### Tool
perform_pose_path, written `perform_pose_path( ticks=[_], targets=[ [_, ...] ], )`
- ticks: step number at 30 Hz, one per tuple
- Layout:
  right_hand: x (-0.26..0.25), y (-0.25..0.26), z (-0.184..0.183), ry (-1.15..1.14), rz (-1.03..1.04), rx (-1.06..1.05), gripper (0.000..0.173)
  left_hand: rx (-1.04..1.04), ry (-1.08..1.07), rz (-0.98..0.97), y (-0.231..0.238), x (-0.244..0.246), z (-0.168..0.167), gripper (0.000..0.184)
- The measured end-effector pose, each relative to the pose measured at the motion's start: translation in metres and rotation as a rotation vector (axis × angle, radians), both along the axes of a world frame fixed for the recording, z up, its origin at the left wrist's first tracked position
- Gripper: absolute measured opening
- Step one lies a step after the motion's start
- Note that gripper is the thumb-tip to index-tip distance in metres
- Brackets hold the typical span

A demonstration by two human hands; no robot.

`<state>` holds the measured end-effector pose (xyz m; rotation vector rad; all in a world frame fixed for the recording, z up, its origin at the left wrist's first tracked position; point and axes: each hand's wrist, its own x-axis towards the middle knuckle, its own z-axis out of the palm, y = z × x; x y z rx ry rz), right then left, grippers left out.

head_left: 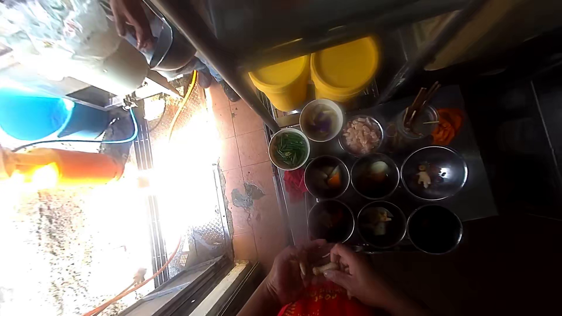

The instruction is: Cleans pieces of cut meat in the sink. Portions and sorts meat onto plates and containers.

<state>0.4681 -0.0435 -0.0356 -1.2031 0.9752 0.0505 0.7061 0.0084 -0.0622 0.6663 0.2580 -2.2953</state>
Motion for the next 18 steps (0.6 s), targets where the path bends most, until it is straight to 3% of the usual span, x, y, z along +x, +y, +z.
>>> perform_pose_path(
  ticks=[2, 4, 6, 11, 18],
  targets=[
    [-0.006, -0.011, -0.010, 0.088, -0.114, 0.011, 0.045, 0.002, -0.122, 0.043, -0.002, 0.010, -0.004, 0.055],
    [-0.010, -0.029, -0.017, 0.331, -0.085, -0.022, 0.055, 0.016, -0.226, 0.076, -0.006, 0.023, -0.007, 0.048],
    [-0.010, -0.040, -0.021, 0.456, -0.121, -0.016, 0.055, 0.002, -0.251, 0.072, -0.008, 0.035, -0.011, 0.048],
    [-0.001, -0.062, -0.011, 0.254, -0.463, 0.181, 0.025, -0.032, -0.207, 0.100, -0.014, 0.039, -0.011, 0.055],
    [0.007, -0.097, 0.009, -0.038, -0.683, 0.169, 0.022, 0.030, -0.104, 0.217, -0.034, 0.025, 0.003, 0.054]
  ],
)
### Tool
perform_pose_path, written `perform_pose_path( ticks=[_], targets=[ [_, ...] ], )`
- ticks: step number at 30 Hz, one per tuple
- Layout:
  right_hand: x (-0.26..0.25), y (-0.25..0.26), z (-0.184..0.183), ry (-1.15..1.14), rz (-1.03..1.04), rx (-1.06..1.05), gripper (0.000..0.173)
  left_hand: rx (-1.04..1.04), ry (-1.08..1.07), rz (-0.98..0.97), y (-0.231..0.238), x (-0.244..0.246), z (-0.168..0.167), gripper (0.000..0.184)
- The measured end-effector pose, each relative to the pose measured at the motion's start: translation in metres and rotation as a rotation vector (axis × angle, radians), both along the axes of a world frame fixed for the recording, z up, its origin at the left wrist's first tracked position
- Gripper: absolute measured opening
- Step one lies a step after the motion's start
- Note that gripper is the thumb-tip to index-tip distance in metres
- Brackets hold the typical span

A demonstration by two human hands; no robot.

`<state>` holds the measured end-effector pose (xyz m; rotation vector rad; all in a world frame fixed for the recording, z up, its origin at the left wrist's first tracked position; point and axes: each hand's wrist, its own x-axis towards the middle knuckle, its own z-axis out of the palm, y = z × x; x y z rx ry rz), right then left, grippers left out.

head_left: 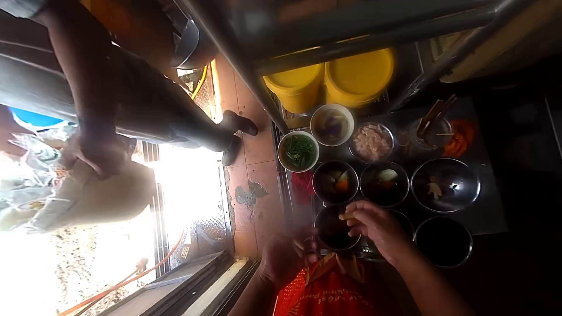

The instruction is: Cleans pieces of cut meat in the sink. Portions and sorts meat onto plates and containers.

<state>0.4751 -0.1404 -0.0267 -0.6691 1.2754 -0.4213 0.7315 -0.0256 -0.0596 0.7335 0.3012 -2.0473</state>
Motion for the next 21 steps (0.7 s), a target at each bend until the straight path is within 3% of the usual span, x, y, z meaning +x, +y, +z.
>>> perform_pose_path(
  ticks=[3, 6, 10, 12, 14, 16, 18, 21],
  targets=[
    [0.006, 0.005, 0.009, -0.062, 0.098, -0.054, 0.023, -0.017, 0.033, 0.047, -0.006, 0.000, 0.004, 0.052],
    [0.016, 0.021, 0.020, -0.052, 0.328, -0.200, 0.027, -0.038, 0.043, 0.069, -0.019, -0.012, 0.006, 0.053],
    [0.051, 0.046, 0.027, 0.408, 0.671, -0.524, 0.049, -0.077, 0.024, 0.040, -0.031, -0.028, 0.012, 0.056],
    [0.056, 0.049, 0.028, 0.517, 0.746, -0.504, 0.043, -0.106, 0.039, -0.001, -0.031, -0.040, 0.009, 0.064],
    [0.052, 0.041, 0.031, 0.474, 0.752, -0.388, 0.040, -0.093, 0.043, -0.014, -0.030, -0.045, 0.004, 0.070],
    [0.048, 0.030, 0.031, 0.380, 0.668, -0.338, 0.042, -0.041, 0.012, 0.024, -0.028, -0.041, 0.000, 0.062],
    [0.046, 0.014, 0.029, 0.393, 0.618, -0.328, 0.046, 0.018, -0.166, 0.029, -0.032, -0.037, 0.002, 0.048],
    [0.040, -0.013, 0.016, 0.466, 0.638, -0.240, 0.053, 0.223, -0.504, -0.110, -0.035, -0.030, -0.007, 0.049]
  ],
)
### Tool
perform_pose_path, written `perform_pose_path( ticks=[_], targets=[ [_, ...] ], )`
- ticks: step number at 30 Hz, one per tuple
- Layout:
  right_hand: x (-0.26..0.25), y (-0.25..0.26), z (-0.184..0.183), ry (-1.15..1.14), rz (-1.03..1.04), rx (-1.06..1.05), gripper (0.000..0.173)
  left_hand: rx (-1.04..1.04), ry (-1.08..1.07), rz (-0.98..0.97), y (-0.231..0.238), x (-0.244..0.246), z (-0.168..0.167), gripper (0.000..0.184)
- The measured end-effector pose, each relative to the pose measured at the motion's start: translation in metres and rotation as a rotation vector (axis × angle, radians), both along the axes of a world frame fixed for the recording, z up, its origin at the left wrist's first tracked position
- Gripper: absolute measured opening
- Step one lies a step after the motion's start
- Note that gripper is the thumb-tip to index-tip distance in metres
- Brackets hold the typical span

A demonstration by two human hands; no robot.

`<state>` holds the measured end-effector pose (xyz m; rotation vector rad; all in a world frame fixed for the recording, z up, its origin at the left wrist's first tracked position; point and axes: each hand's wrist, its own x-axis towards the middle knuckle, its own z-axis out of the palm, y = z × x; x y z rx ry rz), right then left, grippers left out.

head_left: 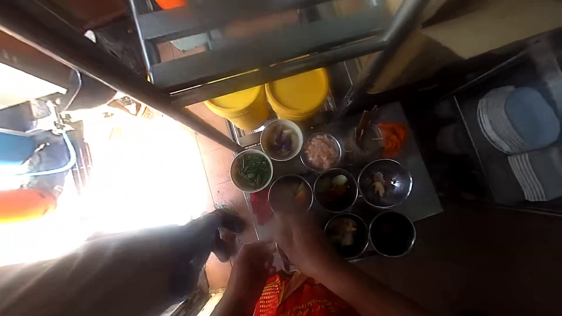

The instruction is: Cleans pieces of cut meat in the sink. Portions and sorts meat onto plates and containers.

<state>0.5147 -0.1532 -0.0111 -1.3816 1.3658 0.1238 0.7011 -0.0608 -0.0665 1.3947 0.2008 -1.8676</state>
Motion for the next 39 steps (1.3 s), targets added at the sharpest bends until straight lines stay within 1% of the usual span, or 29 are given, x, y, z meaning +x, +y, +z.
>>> perform_pose_path(
  ticks=[1, 2, 4, 5, 6, 8, 10, 12, 13, 15, 16, 17, 19, 22, 24, 27, 29, 32, 33, 35, 36, 37, 39],
  targets=[
    [-0.005, -0.002, -0.007, -0.012, -0.021, 0.027, 0.049, 0.044, -0.046, -0.049, 0.001, 0.003, -0.003, 0.055],
    [-0.014, -0.002, -0.014, -0.075, -0.069, 0.072, 0.044, 0.073, -0.069, -0.082, 0.001, 0.004, -0.005, 0.060],
    [-0.037, 0.006, -0.025, -0.256, -0.217, 0.200, 0.034, 0.089, -0.102, -0.163, -0.004, -0.001, -0.004, 0.062],
    [-0.051, 0.012, -0.027, -0.329, -0.296, 0.280, 0.030, 0.083, -0.126, -0.223, -0.008, -0.006, -0.001, 0.058],
    [-0.065, 0.020, -0.030, -0.363, -0.359, 0.337, 0.028, 0.068, -0.142, -0.270, -0.013, -0.014, 0.001, 0.048],
    [-0.094, 0.033, -0.035, -0.382, -0.449, 0.366, 0.027, 0.013, -0.126, -0.316, -0.029, -0.033, 0.007, 0.033],
    [-0.120, 0.043, -0.036, -0.391, -0.553, 0.366, 0.025, -0.070, -0.089, -0.358, -0.051, -0.057, 0.014, 0.031],
    [-0.141, 0.048, -0.031, -0.390, -0.653, 0.356, 0.024, -0.173, -0.073, -0.464, -0.078, -0.084, 0.020, 0.038],
    [-0.151, 0.050, -0.028, -0.382, -0.684, 0.346, 0.025, -0.223, -0.110, -0.568, -0.092, -0.097, 0.021, 0.044],
    [-0.167, 0.052, -0.025, -0.350, -0.717, 0.322, 0.028, -0.284, -0.294, -0.792, -0.115, -0.116, 0.022, 0.057],
    [-0.174, 0.053, -0.023, -0.334, -0.733, 0.311, 0.028, -0.317, -0.381, -0.856, -0.123, -0.121, 0.021, 0.062],
    [-0.181, 0.054, -0.022, -0.324, -0.750, 0.295, 0.028, -0.361, -0.442, -0.875, -0.130, -0.126, 0.020, 0.061],
    [-0.196, 0.061, -0.023, -0.330, -0.811, 0.257, 0.030, -0.443, -0.512, -0.905, -0.139, -0.132, 0.021, 0.047],
    [-0.223, 0.072, -0.029, -0.315, -0.941, 0.168, 0.032, -0.526, -0.578, -1.049, -0.144, -0.147, 0.019, 0.036],
    [-0.245, 0.076, -0.029, -0.274, -1.028, 0.090, 0.030, -0.555, -0.586, -1.188, -0.149, -0.164, 0.015, 0.034],
    [-0.279, 0.070, -0.024, -0.173, -1.119, -0.027, 0.030, -0.644, -0.576, -1.303, -0.160, -0.189, 0.001, 0.034],
    [-0.295, 0.061, -0.026, -0.099, -1.133, -0.125, 0.026, -0.683, -0.593, -1.333, -0.165, -0.201, -0.003, 0.033],
    [-0.305, 0.037, -0.029, -0.033, -1.085, -0.265, 0.023, -0.639, -0.525, -1.253, -0.166, -0.206, -0.003, 0.029],
    [-0.307, 0.027, -0.032, 0.002, -1.021, -0.299, 0.024, -0.615, -0.513, -1.236, -0.166, -0.203, -0.003, 0.029],
    [-0.317, 0.006, -0.033, 0.089, -0.843, -0.318, 0.037, -0.582, -0.550, -1.229, -0.166, -0.193, 0.001, 0.030],
    [-0.325, -0.004, -0.027, 0.129, -0.799, -0.335, 0.044, -0.546, -0.570, -1.203, -0.165, -0.186, 0.005, 0.031],
    [-0.336, -0.011, -0.017, 0.171, -0.797, -0.388, 0.047, -0.508, -0.591, -1.155, -0.164, -0.177, 0.008, 0.031],
    [-0.362, -0.021, 0.011, 0.204, -0.895, -0.547, 0.044, -0.434, -0.663, -1.087, -0.162, -0.154, 0.018, 0.034]
  ],
)
